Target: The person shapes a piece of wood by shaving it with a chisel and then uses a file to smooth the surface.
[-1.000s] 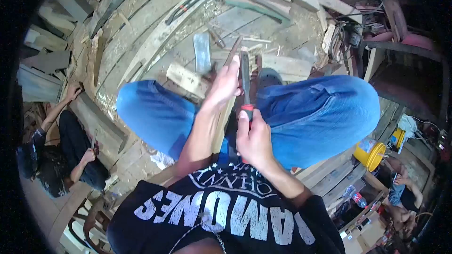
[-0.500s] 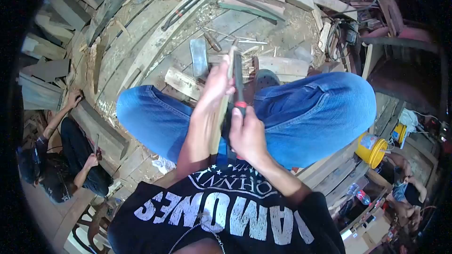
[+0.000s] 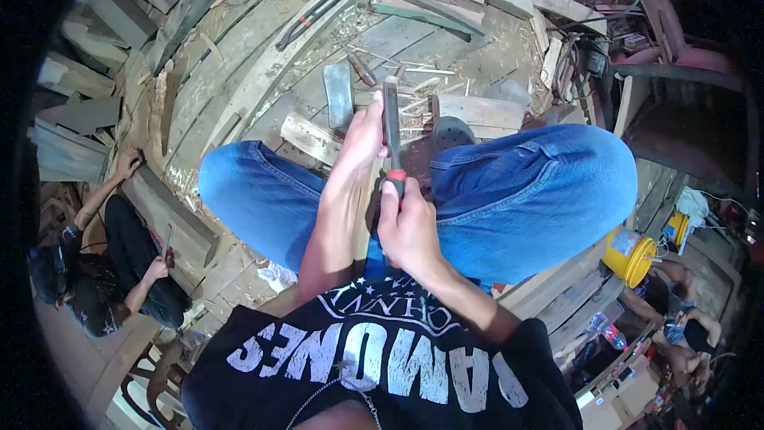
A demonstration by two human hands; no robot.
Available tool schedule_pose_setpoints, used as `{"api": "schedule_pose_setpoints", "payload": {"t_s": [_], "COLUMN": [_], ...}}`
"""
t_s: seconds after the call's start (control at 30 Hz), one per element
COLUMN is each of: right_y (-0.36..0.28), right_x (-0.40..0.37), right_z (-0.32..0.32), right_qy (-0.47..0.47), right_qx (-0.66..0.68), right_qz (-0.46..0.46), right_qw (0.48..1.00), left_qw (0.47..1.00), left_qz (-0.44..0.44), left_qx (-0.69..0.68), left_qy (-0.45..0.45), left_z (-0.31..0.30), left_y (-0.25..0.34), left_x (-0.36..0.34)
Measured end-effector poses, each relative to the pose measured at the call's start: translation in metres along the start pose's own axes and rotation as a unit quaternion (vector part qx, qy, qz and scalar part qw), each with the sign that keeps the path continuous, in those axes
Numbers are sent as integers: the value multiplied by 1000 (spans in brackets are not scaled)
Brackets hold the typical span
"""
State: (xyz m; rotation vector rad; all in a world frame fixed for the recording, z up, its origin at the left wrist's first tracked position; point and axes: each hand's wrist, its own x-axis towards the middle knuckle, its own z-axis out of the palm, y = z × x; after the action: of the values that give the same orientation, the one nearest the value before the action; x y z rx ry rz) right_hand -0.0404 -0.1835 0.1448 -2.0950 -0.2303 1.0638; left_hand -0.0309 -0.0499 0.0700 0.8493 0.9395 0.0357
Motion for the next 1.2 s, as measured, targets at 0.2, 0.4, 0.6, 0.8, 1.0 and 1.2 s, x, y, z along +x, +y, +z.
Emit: {"api": "schedule_pose_setpoints", "payload": {"t_s": [0.2,0.4,0.6,0.8,1.0,1.2], "right_y": [20,23,12,38,40,42], "right_x": [13,9,2,-6,-4,1], "right_z": [6,-6,-9,-1,2,6], "right_qy": [43,-3,18,19,8,21], "right_qx": [-36,38,12,-6,11,-25], "right_qz": [-143,-39,-14,-113,-90,-134], "right_qw": [988,998,1000,993,996,990], "left_qw": [1000,1000,999,998,999,1000], "left_qz": [12,0,34,54,11,1], "left_qx": [-5,-25,23,23,-29,-9], "left_qy": [-6,9,-12,-8,-37,-10], "left_z": [1,10,8,1,-2,-2], "left_y": [-3,-6,-13,-7,-10,-2], "left_x": [3,2,3,3,0,-2]}}
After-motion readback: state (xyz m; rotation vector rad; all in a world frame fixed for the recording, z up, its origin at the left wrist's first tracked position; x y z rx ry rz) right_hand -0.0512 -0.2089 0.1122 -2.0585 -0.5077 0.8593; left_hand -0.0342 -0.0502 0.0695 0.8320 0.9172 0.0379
